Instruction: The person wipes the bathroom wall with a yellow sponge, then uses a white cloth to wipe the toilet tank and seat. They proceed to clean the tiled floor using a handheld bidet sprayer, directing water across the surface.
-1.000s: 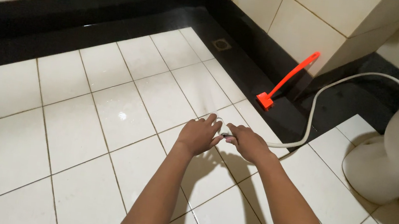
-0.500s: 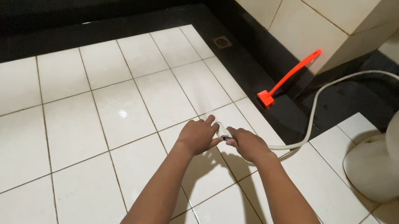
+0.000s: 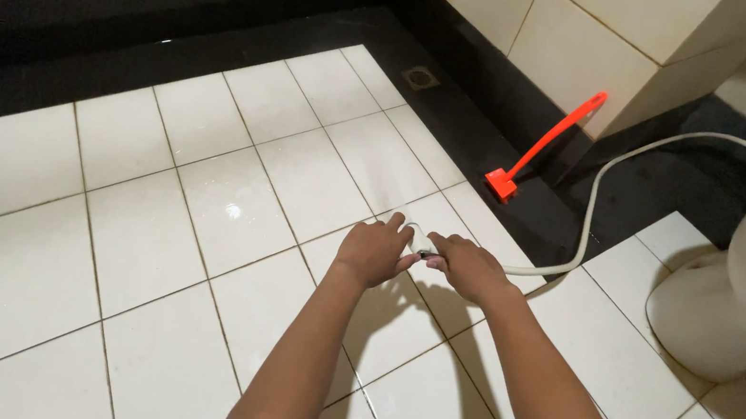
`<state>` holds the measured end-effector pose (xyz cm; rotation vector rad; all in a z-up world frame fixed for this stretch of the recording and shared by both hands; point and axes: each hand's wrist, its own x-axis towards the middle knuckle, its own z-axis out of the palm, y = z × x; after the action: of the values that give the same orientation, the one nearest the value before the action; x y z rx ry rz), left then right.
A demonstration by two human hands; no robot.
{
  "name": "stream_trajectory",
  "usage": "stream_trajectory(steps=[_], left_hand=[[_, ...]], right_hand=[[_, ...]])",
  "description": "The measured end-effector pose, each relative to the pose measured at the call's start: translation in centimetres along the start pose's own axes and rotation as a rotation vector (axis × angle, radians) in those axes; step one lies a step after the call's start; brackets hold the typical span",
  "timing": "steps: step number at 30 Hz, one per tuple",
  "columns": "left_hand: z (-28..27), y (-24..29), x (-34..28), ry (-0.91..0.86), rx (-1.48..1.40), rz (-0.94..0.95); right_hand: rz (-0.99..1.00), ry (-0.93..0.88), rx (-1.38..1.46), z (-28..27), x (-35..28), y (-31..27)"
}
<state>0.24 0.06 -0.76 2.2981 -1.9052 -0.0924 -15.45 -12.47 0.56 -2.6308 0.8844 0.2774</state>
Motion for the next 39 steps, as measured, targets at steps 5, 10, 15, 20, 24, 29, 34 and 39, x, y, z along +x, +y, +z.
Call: stream_trajectory(steps=[5,10,15,20,24,29,34,39], left_hand=[[-0.4,0.1,-0.1,-0.019,0.02,-0.002],[-0.9,0.3,0.0,-0.054,0.03,-0.007],[-0.7,0.1,0.2,0.0,0.03,-0.031],[-1.1,0.2,0.0,-0.008,0.033,-0.03],[-1.3,0.2,0.0,-0.064,0.032,-0.03],[-0.8,0.2,0.0,-0.064,0.046,-0.017],[-0.6,0.2,0.0,-0.095,0.068,-0.016],[-0.1,0.1,0.3,-0.044,0.056,-0.015]], right_hand=[[-0.007,-0.014,0.026,-0.2,-0.1,-0.1],[-0.014,-0.011,0.011,-0.4,-0.2,-0.2],[-0.023,0.052,-0.02,-0.6,0.1,-0.4],[-0.026,0.046,0.0,-0.6,-0.1,-0.3],[-0.017,-0.008,0.024,-0.6,-0.1,-0.2],[-0.003,-0.052,0.01,-0.9,-0.5,-0.7],[0.019,-0.074,0.0,-0.6,-0.3,-0.6],[-0.031,0.053,-0.016,0.5,0.6,0.4]])
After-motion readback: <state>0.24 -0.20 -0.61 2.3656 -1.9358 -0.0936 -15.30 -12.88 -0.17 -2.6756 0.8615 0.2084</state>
